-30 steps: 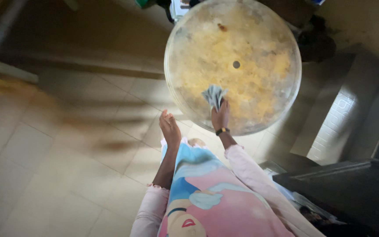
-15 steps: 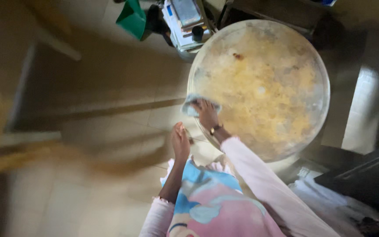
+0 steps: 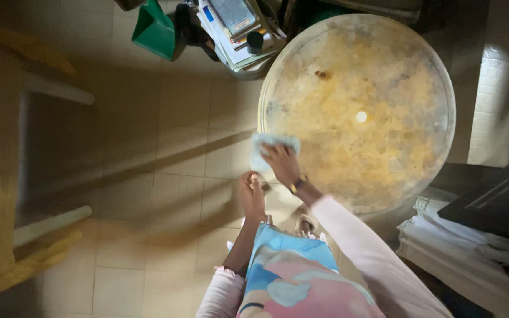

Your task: The person wipes the surface of a round table with a cloth, folds the cloth, and then places a large white card and a smaller picture on the table.

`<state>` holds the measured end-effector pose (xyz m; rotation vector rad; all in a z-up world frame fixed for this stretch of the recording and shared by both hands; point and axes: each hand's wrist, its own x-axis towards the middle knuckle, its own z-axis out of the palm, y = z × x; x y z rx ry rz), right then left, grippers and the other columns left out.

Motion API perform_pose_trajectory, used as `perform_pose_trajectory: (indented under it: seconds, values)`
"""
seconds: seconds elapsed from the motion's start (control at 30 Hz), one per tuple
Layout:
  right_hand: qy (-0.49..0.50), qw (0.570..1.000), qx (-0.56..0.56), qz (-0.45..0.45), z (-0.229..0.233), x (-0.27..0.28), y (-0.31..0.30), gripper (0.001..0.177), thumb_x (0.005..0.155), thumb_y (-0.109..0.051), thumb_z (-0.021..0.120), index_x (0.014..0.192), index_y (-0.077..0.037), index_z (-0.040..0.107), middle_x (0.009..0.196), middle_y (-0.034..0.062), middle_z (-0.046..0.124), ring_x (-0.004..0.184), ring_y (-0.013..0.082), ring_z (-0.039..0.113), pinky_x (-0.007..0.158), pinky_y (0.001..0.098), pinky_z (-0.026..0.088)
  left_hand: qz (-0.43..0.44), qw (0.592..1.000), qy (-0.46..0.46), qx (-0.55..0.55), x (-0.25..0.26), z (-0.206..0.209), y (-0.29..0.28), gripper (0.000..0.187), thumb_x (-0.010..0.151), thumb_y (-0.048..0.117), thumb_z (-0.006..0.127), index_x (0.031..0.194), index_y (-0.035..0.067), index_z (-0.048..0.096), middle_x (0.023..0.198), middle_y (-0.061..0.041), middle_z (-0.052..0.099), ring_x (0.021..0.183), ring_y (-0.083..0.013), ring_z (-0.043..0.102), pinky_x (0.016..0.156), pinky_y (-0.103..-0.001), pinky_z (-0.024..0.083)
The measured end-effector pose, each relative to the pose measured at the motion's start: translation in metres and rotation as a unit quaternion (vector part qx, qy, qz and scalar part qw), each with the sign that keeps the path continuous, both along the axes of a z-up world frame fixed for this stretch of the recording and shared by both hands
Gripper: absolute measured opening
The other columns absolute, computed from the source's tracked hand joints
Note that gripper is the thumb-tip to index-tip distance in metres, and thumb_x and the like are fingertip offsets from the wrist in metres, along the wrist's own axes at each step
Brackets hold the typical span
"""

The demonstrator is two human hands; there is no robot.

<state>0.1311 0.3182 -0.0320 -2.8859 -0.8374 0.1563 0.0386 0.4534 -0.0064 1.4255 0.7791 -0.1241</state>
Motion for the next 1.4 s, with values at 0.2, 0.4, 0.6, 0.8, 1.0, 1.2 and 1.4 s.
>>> perform_pose_trajectory:
  seconds: [0.2,0.4,0.6,0.8,1.0,1.2,1.4]
  values:
    - [0.081,0.996,-0.014,0.041,0.01,-0.111,-0.075,0.058,0.076,-0.014,0.064,0.134,-0.014,0.068,0.142,-0.0028,0.054,0.134,0.0269,0.044,0.108,0.0472,0.038,-0.036,0.978,-0.177,0.109,-0.004,-0.044,-0.002,0.031,0.11,0.026,0.055,0.116,-0.004,0.061,0.098,-0.007,0.066,0.088,-0.0131,0.062,0.079,-0.03,0.051]
    - [0.084,0.996,0.001,0.028,-0.01,-0.071,-0.063,0.051,0.09,-0.007,0.059,0.14,-0.016,0.062,0.15,-0.0059,0.055,0.137,0.0197,0.046,0.109,0.0454,0.037,-0.06,0.983,-0.139,0.099,-0.008,-0.037,-0.005,0.031,0.108,0.026,0.052,0.116,-0.003,0.06,0.087,-0.011,0.065,0.074,-0.0147,0.058,0.067,-0.033,0.05]
    - [0.05,0.996,0.065,-0.026,0.002,0.035,0.005,0.056,0.076,-0.019,0.066,0.131,-0.016,0.063,0.153,0.0004,0.049,0.137,0.0267,0.042,0.103,0.0569,0.036,-0.045,0.988,-0.114,0.096,-0.02,-0.011,-0.004,0.033,0.106,0.026,0.054,0.122,-0.003,0.057,0.102,-0.012,0.062,0.081,-0.0154,0.063,0.069,-0.033,0.055]
    - [0.0,0.998,0.044,-0.033,0.018,-0.003,0.006,0.05,0.088,-0.006,0.057,0.135,-0.019,0.065,0.156,-0.0018,0.048,0.138,0.0246,0.044,0.102,0.0545,0.04,-0.013,0.995,-0.103,0.006,-0.043,-0.02,-0.011,0.032,0.106,0.027,0.052,0.124,0.001,0.056,0.098,-0.006,0.063,0.081,-0.0111,0.059,0.069,-0.03,0.05]
    - [-0.011,1.0,0.007,-0.007,0.024,-0.114,-0.049,0.049,0.089,-0.007,0.057,0.136,-0.016,0.064,0.156,-0.0008,0.045,0.136,0.027,0.044,0.103,0.05,0.043,-0.049,0.983,-0.167,0.06,-0.074,-0.057,-0.042,0.027,0.11,0.025,0.053,0.117,-0.001,0.059,0.1,-0.006,0.059,0.09,-0.0104,0.054,0.081,-0.028,0.048]
    - [-0.053,0.998,0.028,-0.024,0.027,-0.219,-0.139,0.055,0.086,-0.006,0.057,0.14,-0.012,0.061,0.155,0.0011,0.046,0.135,0.027,0.046,0.107,0.0447,0.043,-0.085,0.974,-0.187,0.098,-0.111,-0.072,-0.104,0.031,0.108,0.024,0.054,0.124,-0.002,0.055,0.114,-0.01,0.065,0.106,-0.0163,0.063,0.094,-0.032,0.05]
    - [-0.03,0.984,0.064,-0.163,-0.001,-0.294,-0.262,0.061,0.083,-0.001,0.053,0.143,-0.005,0.06,0.155,0.0066,0.047,0.133,0.0316,0.047,0.107,0.0485,0.041,-0.131,0.978,-0.145,0.076,-0.168,-0.057,-0.158,0.036,0.106,0.03,0.057,0.124,-0.001,0.057,0.111,-0.015,0.068,0.099,-0.0191,0.066,0.089,-0.033,0.053]
